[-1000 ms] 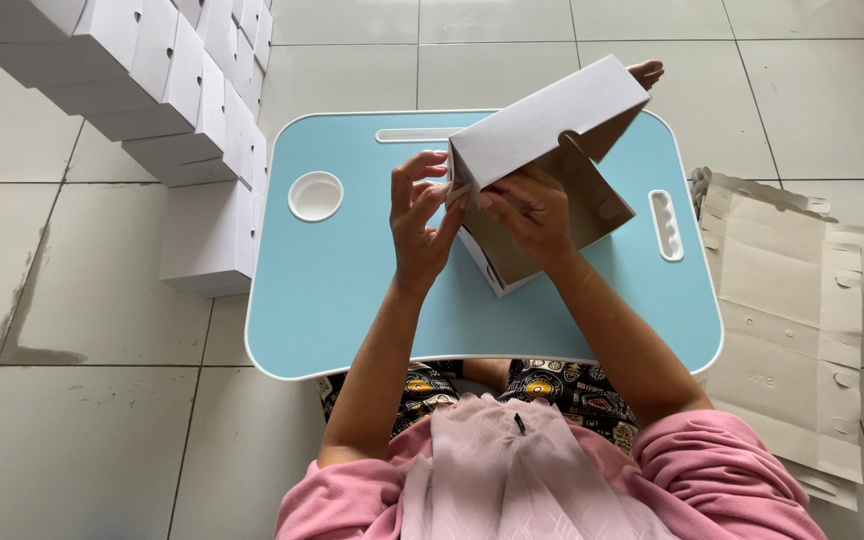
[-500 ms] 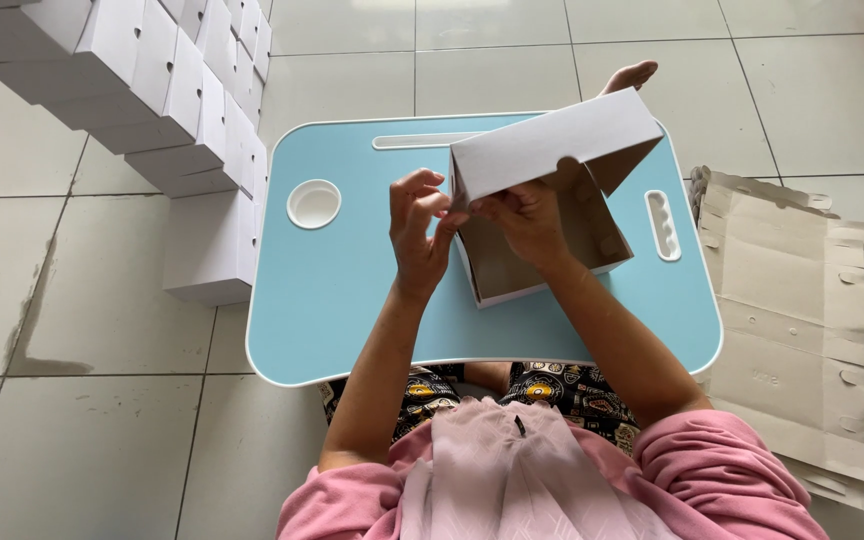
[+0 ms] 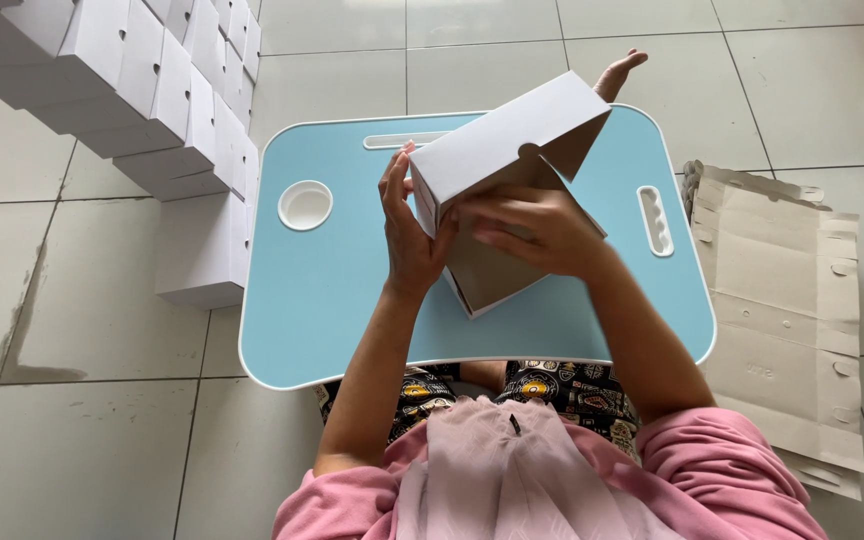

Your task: Folding flat cardboard sheets into finished boxes on a lap desk.

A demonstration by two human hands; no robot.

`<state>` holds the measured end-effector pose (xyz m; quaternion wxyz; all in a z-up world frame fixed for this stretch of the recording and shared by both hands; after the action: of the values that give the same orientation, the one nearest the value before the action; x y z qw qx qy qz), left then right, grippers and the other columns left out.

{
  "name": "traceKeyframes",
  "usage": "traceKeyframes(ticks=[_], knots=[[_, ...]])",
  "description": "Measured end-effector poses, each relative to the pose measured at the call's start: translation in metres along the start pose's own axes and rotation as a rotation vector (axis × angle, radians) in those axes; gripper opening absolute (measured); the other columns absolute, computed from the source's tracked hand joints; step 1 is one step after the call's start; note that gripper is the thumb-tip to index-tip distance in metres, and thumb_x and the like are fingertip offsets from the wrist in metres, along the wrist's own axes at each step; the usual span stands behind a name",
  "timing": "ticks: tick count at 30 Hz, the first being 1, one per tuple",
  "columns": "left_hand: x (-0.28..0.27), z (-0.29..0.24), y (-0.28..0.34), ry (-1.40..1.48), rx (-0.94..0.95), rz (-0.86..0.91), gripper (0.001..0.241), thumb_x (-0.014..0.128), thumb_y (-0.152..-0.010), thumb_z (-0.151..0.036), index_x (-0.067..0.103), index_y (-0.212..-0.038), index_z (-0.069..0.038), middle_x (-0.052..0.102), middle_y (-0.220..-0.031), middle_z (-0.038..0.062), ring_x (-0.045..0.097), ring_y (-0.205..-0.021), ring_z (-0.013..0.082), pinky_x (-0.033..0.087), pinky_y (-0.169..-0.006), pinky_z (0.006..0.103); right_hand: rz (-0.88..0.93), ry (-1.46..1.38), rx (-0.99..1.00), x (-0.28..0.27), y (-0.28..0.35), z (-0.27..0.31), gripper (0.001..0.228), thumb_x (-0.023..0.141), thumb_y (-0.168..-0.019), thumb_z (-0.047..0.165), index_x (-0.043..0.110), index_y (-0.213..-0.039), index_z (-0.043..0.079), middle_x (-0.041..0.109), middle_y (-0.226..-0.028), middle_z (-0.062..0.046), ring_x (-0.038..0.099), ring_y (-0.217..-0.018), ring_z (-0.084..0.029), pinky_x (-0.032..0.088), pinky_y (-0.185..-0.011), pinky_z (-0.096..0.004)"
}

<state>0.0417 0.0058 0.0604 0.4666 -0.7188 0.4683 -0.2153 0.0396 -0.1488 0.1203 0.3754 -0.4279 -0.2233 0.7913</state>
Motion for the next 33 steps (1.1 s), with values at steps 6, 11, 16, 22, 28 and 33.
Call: traceKeyframes(ticks=[6,11,16,22,28,33], knots=[[0.004,0.022,0.011,-0.065,-0.104,0.018,0.073,0.061,-0.103,-0.027,0.018,-0.159,-0.010,0.035,-0.154,0.016,0.055,-0.117,0.0321,0.051,-0.094,0.0450,-0.683,-0.159,0.103,-0.109,0.081,-0.036,0.019,0.057,-0.102,-0.012,0.057,-0.083,-0.007,0.059,-0.063,-0.022,0.052,-0.039,-0.020,0.044,-0.039,-0.030],[0.001,0.015,0.001,-0.189,-0.111,0.048,0.063,0.059,-0.102,-0.024,0.028,-0.154,-0.007,0.044,-0.143,0.015,0.059,-0.103,0.0311,0.052,-0.088,0.0437,-0.407,0.022,0.428,-0.098,0.077,-0.093,0.061,0.077,-0.098,0.030,0.047,-0.139,-0.004,0.057,-0.131,-0.030,0.057,-0.115,-0.042,0.053,-0.082,-0.045],[-0.003,0.023,-0.002,-0.391,-0.152,0.123,0.043,0.056,-0.101,-0.010,0.047,-0.142,-0.005,0.053,-0.120,0.010,0.055,-0.100,0.0265,0.047,-0.090,0.0385,-0.172,-0.075,0.620,-0.072,0.092,-0.173,0.044,0.074,-0.098,0.022,0.055,-0.130,-0.002,0.060,-0.121,-0.021,0.060,-0.116,-0.045,0.054,-0.091,-0.058],[-0.006,0.046,0.005,-0.451,-0.293,0.177,0.023,0.049,-0.099,-0.002,0.058,-0.120,-0.001,0.057,-0.098,0.010,0.065,-0.087,0.0307,0.058,-0.079,0.0416,-0.246,0.003,0.553,-0.072,0.075,-0.160,0.017,0.057,-0.109,0.001,0.069,-0.104,-0.009,0.066,-0.092,-0.022,0.070,-0.089,-0.038,0.060,-0.084,-0.056],[-0.005,0.048,0.002,-0.347,-0.280,0.210,0.023,0.050,-0.098,0.004,0.059,-0.117,-0.003,0.057,-0.096,0.011,0.066,-0.094,0.0354,0.057,-0.091,0.0468,-0.242,0.133,0.486,-0.081,0.088,-0.156,0.013,0.055,-0.107,-0.003,0.065,-0.100,-0.010,0.063,-0.083,-0.021,0.068,-0.082,-0.034,0.058,-0.076,-0.053],[0.003,0.076,0.020,-0.366,-0.143,0.422,0.051,0.055,-0.087,0.020,0.054,-0.132,-0.004,0.061,-0.109,0.015,0.064,-0.110,0.0404,0.052,-0.103,0.0481,-0.170,0.149,0.213,-0.077,0.061,-0.104,0.024,0.059,-0.098,-0.010,0.064,-0.121,-0.009,0.067,-0.110,-0.030,0.064,-0.107,-0.053,0.051,-0.089,-0.053]])
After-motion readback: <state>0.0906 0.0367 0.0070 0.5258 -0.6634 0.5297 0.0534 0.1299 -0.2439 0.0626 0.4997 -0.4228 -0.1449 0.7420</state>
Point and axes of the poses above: each hand's wrist, its own y-axis away from the middle knuckle, its own x-axis out of the palm, z = x × y, the point moved 8 cm from there along -y, towards the middle knuckle
